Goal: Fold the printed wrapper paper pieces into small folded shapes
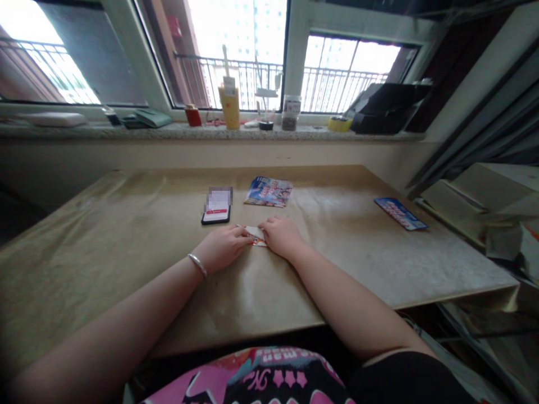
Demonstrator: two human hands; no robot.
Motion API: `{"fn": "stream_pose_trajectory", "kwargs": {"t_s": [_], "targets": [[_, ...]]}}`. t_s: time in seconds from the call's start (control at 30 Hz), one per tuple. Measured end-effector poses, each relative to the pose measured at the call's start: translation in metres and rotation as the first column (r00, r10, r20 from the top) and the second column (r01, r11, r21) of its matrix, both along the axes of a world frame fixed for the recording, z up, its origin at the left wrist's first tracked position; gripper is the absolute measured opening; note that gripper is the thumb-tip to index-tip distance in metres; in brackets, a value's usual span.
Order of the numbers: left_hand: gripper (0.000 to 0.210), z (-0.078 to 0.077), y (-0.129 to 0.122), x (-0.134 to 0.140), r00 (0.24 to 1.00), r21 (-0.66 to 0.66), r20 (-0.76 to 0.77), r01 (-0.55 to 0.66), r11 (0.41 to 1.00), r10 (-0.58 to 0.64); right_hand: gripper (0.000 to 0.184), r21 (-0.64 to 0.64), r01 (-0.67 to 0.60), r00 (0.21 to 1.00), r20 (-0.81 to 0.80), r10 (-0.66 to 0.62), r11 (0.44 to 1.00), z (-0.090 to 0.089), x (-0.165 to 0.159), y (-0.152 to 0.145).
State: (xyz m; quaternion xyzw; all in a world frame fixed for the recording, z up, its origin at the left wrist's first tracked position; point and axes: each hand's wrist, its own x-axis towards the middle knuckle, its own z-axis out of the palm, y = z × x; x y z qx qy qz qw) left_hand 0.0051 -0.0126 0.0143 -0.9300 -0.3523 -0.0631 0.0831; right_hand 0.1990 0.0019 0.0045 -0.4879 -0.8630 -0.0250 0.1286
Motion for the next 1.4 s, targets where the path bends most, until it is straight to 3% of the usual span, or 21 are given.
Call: {"fn": "stream_pose_trajectory", "kwargs": {"t_s": [0.13, 0.37, 0.6, 0.8, 1.03, 1.23, 1.4], "targets": [[0.028, -0.001, 0.007, -0.008, 0.998, -0.022, 0.056, 0.031, 0.999, -0.030, 0.027, 0.003, -0.086, 0.995, 0.059, 0.086, 0.996, 0.003, 0.001, 0.001], [0.027, 0.002, 0.005, -0.011, 0.996, -0.033, 0.048, -0.079, 0.996, 0.080, 0.021, 0.095, -0.221, 0.975, 0.032, 0.219, 0.971, 0.003, 0.004, 0.003], [0.032, 0.005, 0.003, -0.013, 0.990, -0.107, 0.113, -0.069, 0.992, 0.081, 0.017, 0.154, -0.351, 0.935, 0.008, 0.354, 0.924, 0.000, 0.006, 0.005], [0.041, 0.006, -0.003, -0.011, 0.994, -0.093, 0.095, -0.049, 0.994, 0.058, 0.018, 0.127, -0.381, 0.919, -0.055, 0.390, 0.916, -0.004, 0.007, 0.008], [0.028, -0.002, 0.010, -0.017, 0.984, -0.097, 0.176, 0.021, 0.995, -0.003, 0.009, 0.104, -0.344, 0.915, -0.187, 0.358, 0.933, -0.002, 0.004, 0.002], [0.022, -0.010, 0.023, -0.024, 0.966, -0.078, 0.257, 0.052, 0.996, -0.031, 0.016, 0.053, -0.311, 0.936, -0.156, 0.315, 0.949, -0.004, 0.004, 0.003], [0.016, -0.006, 0.019, -0.020, 0.985, 0.013, 0.167, 0.040, 0.999, -0.041, 0.018, 0.071, -0.300, 0.950, -0.071, 0.305, 0.951, -0.005, 0.002, 0.004]]}}
